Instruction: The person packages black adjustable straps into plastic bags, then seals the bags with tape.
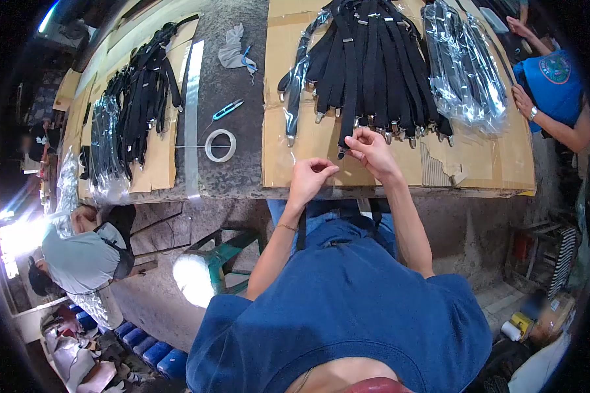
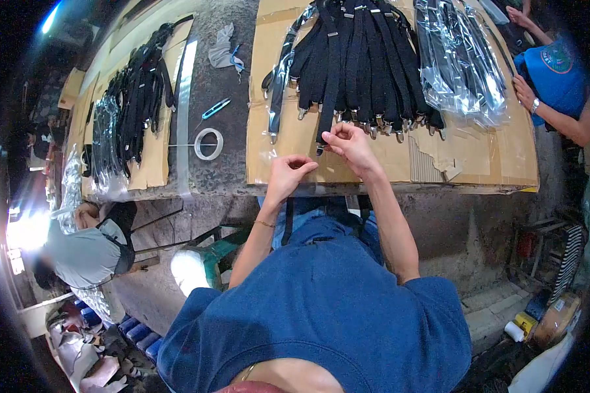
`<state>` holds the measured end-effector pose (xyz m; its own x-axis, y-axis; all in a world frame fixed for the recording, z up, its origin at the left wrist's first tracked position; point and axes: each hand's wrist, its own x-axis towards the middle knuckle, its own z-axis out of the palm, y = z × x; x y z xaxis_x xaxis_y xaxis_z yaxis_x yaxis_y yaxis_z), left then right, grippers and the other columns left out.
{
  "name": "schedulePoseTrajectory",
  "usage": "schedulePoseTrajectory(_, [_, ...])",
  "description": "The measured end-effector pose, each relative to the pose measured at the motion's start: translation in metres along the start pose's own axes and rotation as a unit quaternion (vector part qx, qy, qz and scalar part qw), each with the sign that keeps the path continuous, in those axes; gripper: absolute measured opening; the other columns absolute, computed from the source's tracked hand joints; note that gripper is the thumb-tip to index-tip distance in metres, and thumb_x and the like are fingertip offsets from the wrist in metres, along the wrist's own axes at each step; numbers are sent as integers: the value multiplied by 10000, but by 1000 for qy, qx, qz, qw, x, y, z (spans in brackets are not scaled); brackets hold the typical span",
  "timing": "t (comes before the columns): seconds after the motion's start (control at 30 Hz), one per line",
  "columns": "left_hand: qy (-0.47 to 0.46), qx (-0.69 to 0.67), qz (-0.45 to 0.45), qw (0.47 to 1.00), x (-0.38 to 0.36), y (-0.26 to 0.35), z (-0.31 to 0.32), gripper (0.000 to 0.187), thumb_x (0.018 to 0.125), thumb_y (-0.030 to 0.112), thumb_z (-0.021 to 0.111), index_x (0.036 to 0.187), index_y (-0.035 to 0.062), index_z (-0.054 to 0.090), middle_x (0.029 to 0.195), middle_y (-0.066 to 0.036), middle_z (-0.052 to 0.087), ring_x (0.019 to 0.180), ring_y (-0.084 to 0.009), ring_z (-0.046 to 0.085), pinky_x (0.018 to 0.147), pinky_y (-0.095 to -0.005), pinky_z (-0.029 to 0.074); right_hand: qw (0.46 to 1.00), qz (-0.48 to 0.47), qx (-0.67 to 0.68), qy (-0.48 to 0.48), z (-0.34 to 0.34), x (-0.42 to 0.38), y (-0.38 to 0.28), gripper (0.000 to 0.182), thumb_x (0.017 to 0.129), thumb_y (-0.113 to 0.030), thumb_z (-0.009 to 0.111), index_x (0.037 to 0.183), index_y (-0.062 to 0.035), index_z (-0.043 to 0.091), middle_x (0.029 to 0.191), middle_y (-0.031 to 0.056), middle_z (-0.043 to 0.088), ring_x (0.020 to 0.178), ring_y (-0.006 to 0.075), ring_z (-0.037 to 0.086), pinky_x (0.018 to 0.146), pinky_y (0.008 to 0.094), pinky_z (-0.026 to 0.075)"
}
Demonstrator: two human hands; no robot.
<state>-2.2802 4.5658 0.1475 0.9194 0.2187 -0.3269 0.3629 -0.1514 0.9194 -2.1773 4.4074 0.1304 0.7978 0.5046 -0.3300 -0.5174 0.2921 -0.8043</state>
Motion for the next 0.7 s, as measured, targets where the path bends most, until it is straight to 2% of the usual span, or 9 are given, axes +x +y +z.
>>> schedulePoseTrajectory(0.1, [10,16,25,1000,4,-6,3,158,806,133,681,851,-19,687,741,-23,654,657,-67,568,603,-215,454,999,11,-9,-31,-3,-1,1,121,835,-59,664,858,-40,547,725,-29,560,617,35,505,616,202,476])
schedulePoseTrajectory(0.23, [31,7,47,998,11,-14,12,178,842,146,641,885,-22,681,709,-45,660,634,-72,583,572,-213,461,1000,-8,-14,17,2,-8,-2,268,812,-12,667,1042,-3,531,798,12,616,670,67,560,602,205,466])
schedulePoseTrajectory(0.27, [17,-74,38,996,14,-16,15,182,867,139,611,926,-23,670,731,-48,662,645,-75,591,577,-210,466,999,-7,-15,29,1,-8,-1,338,805,2,667,1109,6,517,825,27,631,699,77,579,610,209,473])
schedulePoseTrajectory(0.3, [3,-155,29,987,15,-15,18,189,891,131,581,968,-25,658,753,-50,664,657,-77,599,582,-208,470,999,-9,-14,30,0,-7,0,338,805,2,667,1109,6,517,825,27,631,699,77,579,610,209,473])
schedulePoseTrajectory(0.43, [3,-94,13,995,17,-8,22,205,916,123,547,1018,-31,635,814,-60,667,699,-90,622,613,-211,490,999,-8,-38,8,-2,-3,5,311,791,19,668,1083,13,560,856,37,640,738,89,597,629,216,487])
schedulePoseTrajectory(0.5, [-14,-168,6,986,13,-2,24,212,909,104,558,1036,-54,619,861,-82,671,758,-111,630,684,-215,497,998,-21,-53,14,-1,-2,5,283,788,23,667,1056,15,577,859,40,641,740,91,598,634,219,492])
schedulePoseTrajectory(0.6, [-31,-255,-5,967,12,0,31,231,876,58,593,1069,-70,595,891,-101,673,789,-126,641,713,-225,509,998,-28,-45,27,-2,-2,4,182,783,12,673,954,12,608,833,42,635,717,98,601,622,229,493])
schedulePoseTrajectory(0.67, [-28,-273,2,962,14,-5,35,236,858,41,611,1064,-74,592,892,-106,673,803,-134,645,721,-232,515,996,53,-56,-46,-15,3,6,113,791,-1,668,887,5,608,803,47,627,701,111,605,613,243,496])
schedulePoseTrajectory(0.7, [-25,-290,10,957,17,-7,37,244,840,23,629,1058,-78,590,894,-112,672,818,-142,649,728,-240,520,995,53,-59,-52,-17,3,7,113,791,-1,668,887,5,608,803,47,627,701,111,605,613,243,496])
